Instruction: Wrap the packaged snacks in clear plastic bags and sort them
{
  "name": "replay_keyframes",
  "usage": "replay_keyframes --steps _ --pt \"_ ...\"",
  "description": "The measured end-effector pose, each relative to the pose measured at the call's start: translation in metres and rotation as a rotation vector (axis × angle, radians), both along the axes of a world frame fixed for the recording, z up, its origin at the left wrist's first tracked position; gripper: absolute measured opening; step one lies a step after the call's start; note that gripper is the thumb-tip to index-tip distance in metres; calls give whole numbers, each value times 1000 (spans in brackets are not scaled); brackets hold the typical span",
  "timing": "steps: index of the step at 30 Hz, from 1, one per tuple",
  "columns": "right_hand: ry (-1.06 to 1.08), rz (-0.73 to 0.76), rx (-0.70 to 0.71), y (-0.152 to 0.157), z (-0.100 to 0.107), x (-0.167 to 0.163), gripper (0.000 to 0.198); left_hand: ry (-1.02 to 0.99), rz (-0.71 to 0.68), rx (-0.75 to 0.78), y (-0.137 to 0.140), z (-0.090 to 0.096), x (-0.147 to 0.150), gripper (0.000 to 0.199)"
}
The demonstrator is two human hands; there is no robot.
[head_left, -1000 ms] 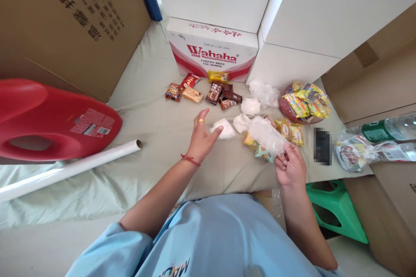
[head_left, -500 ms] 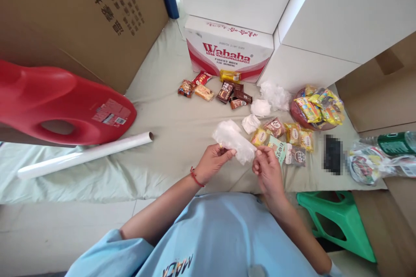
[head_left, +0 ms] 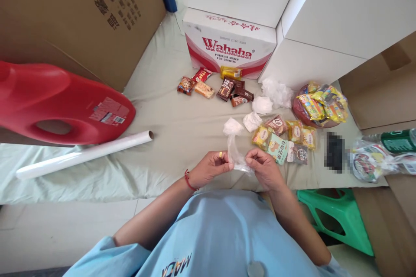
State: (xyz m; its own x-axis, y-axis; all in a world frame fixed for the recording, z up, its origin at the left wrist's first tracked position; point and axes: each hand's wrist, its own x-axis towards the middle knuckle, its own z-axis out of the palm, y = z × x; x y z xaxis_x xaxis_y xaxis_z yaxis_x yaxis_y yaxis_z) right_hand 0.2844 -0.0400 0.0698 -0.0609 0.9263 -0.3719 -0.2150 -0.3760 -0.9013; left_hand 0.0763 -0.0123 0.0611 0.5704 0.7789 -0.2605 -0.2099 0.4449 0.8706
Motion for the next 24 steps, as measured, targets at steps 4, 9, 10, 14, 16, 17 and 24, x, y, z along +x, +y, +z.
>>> replay_keyframes --steps 4,9,10,14,16,17,24 --pt "97 -202 -44 5 0 7 33 -72 183 -73 0 -4 -9 31" --pt "150 -265 -76 3 0 17 35 -126 293 -232 0 -8 -18 24" --pt "156 -243 -76 2 0 19 35 -125 303 -246 0 -9 -20 24" --pt "188 -181 -90 -2 1 21 34 -88 357 -239 1 -11 -27 27" --pt "205 -175 -110 -3 1 20 35 -92 367 -231 3 -11 -30 27" --pt "202 -174 -118 -3 0 19 36 -99 365 -229 3 -10 -31 27" --pt "70 -147 -137 -3 -3 15 34 47 354 -149 3 -18 -32 32"
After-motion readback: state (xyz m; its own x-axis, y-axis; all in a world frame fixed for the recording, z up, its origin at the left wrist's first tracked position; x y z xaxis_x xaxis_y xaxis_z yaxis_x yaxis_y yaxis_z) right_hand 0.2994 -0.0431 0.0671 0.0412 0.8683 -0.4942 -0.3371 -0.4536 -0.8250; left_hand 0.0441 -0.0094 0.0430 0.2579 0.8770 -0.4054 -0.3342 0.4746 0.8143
